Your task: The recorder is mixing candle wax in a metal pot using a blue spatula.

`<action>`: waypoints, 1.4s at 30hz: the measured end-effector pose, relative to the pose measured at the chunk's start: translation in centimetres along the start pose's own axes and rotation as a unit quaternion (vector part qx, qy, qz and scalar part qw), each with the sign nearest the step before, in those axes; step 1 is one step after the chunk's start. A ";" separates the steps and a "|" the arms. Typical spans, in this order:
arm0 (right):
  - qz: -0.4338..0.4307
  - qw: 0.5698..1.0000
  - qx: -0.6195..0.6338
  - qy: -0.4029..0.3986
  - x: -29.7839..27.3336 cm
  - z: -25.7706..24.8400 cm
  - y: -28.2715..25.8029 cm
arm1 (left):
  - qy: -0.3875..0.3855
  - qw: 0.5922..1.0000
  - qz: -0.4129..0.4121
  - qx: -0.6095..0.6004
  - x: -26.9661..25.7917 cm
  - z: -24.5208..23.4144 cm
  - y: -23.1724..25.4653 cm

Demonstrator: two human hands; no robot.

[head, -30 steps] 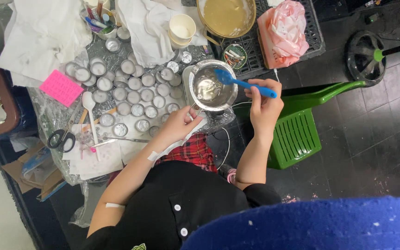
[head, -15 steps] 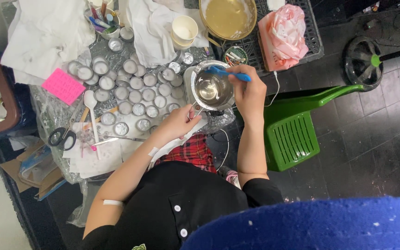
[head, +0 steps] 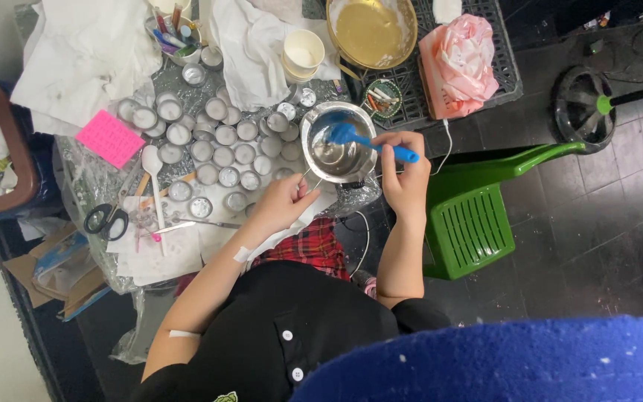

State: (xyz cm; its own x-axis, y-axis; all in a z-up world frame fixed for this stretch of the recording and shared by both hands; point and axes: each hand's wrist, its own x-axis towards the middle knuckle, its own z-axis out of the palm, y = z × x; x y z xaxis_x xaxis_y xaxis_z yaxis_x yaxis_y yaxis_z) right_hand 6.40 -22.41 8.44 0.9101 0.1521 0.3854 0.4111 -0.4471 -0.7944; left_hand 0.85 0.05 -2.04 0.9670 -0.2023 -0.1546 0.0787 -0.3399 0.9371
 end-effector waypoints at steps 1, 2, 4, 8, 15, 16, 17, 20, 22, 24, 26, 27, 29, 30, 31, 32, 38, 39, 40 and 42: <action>-0.002 1.000 0.013 -0.003 -0.4 0.1 -0.1 | 0.005 1.000 -0.002 -0.010 -0.5 -0.3 -0.1; -0.003 1.000 0.016 -0.006 -0.9 0.3 0.2 | 0.008 1.000 -0.004 -0.010 -1.0 -0.9 0.3; 0.019 0.995 0.091 -0.035 -1.9 0.6 0.8 | 0.023 0.997 -0.033 -0.067 -2.3 -1.9 0.9; 0.031 0.971 0.231 -0.048 -2.6 1.9 1.9 | 0.057 0.991 -0.048 -0.107 -4.8 -3.2 0.0; 0.001 0.981 0.164 -0.100 -2.1 7.1 -1.9 | 0.145 0.985 -0.064 -0.072 -9.4 -6.0 0.8; -0.001 0.984 0.157 -0.079 -2.1 7.6 -2.0 | 0.155 0.982 -0.083 -0.072 -9.9 -6.3 0.8; -0.003 0.984 0.160 -0.083 -2.7 8.1 -1.4 | 0.160 0.981 -0.085 -0.072 -10.5 -6.4 0.1; -0.022 0.972 0.222 -0.071 -4.3 9.4 -0.5 | 0.191 0.979 -0.055 -0.054 -12.1 -6.5 -1.5; -0.016 0.959 0.258 -0.120 -5.0 10.6 -1.3 | 0.216 0.976 -0.032 -0.022 -13.0 -6.7 -2.2; -0.021 0.958 0.249 -0.140 -4.5 11.3 -3.4 | 0.232 0.972 -0.024 -0.031 -14.0 -6.6 -2.6; -0.025 0.958 0.239 -0.159 -4.7 11.6 -4.1 | 0.245 0.968 -0.014 -0.041 -14.9 -6.4 -2.8; -0.030 0.959 0.237 -0.150 -5.0 11.7 -3.7 | 0.245 0.968 -0.031 -0.040 -15.2 -6.6 -2.7; -0.037 0.961 0.235 -0.141 -4.9 11.6 -3.1 | 0.247 0.967 -0.045 -0.040 -15.5 -6.9 -2.9; -0.046 0.960 0.227 -0.156 -5.2 11.3 -2.8 | 0.241 0.966 -0.074 -0.046 -16.0 -6.5 -3.1; -0.056 0.959 0.218 -0.170 -5.6 10.9 -2.5 | 0.236 0.965 -0.103 -0.052 -16.6 -6.1 -3.2; -0.059 0.958 0.221 -0.171 -5.7 10.8 -2.7 | 0.239 0.964 -0.103 -0.049 -16.6 -6.1 -3.7; -0.107 0.951 0.179 -0.227 -6.0 11.1 -2.9 | 0.312 0.948 -0.051 -0.047 -17.1 -5.3 -5.7; -0.084 0.957 0.186 -0.208 -6.1 11.3 -2.5 | 0.324 0.943 -0.043 -0.067 -17.1 -5.2 -5.8; -0.061 0.961 0.194 -0.190 -6.1 11.4 -2.3 | 0.337 0.937 -0.036 -0.088 -17.1 -5.1 -5.9; -0.055 0.955 0.216 -0.194 -6.0 11.8 -1.7 | 0.340 0.937 -0.043 -0.065 -17.2 -5.3 -5.0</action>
State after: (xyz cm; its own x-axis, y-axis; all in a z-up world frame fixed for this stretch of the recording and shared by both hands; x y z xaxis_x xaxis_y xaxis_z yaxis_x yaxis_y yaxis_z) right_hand 0.85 -12.12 1.94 0.7758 0.5304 0.3419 0.4124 -0.0162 -0.9108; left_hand -14.89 10.14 -2.41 0.8830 0.4678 -0.0377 0.1494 -0.2041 0.9675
